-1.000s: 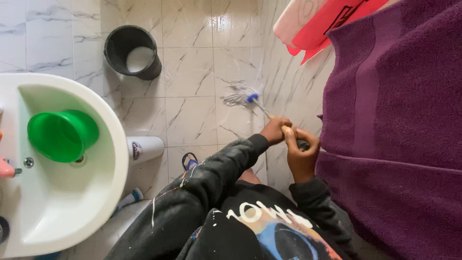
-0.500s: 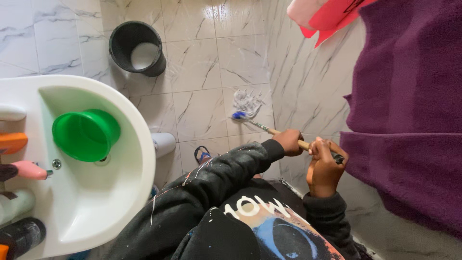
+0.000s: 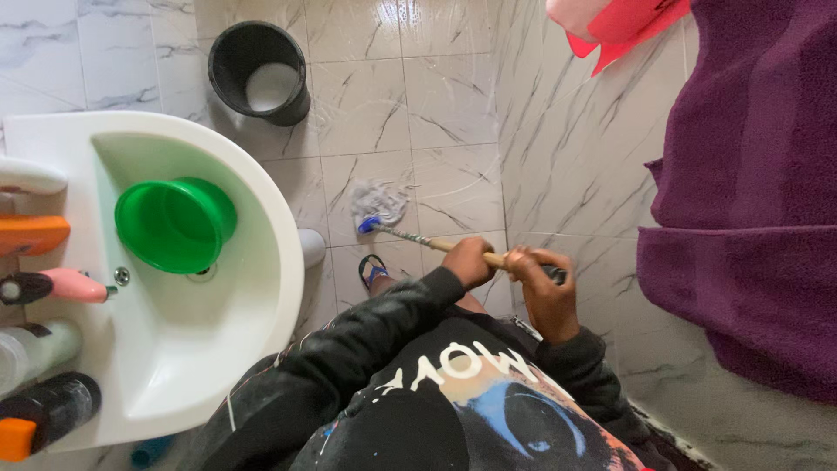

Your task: The person mops the bathroom floor using a mop and a bucket of water.

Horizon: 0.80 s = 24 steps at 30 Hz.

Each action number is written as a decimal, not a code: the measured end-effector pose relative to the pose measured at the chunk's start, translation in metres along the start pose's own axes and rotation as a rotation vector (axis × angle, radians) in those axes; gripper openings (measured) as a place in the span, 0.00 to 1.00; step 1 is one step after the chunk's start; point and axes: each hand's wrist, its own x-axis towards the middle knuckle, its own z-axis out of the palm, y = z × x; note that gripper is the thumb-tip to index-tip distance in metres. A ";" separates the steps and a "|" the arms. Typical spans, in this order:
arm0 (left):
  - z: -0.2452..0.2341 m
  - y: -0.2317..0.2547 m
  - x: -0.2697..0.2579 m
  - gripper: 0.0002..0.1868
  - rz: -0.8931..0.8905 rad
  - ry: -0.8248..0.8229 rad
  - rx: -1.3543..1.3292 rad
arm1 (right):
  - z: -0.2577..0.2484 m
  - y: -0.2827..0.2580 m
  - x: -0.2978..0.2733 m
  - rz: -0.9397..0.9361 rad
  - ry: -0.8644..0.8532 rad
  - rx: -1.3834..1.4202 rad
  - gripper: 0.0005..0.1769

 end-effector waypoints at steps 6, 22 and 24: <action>0.016 0.001 -0.008 0.08 0.199 0.405 -0.119 | -0.016 0.033 0.007 0.129 -0.236 0.571 0.07; 0.085 0.087 0.122 0.13 0.361 0.616 -0.238 | -0.117 0.025 0.106 -0.173 -0.489 0.046 0.11; 0.091 0.089 0.137 0.10 0.481 0.615 -0.319 | -0.122 0.028 0.109 -0.288 -0.458 0.058 0.11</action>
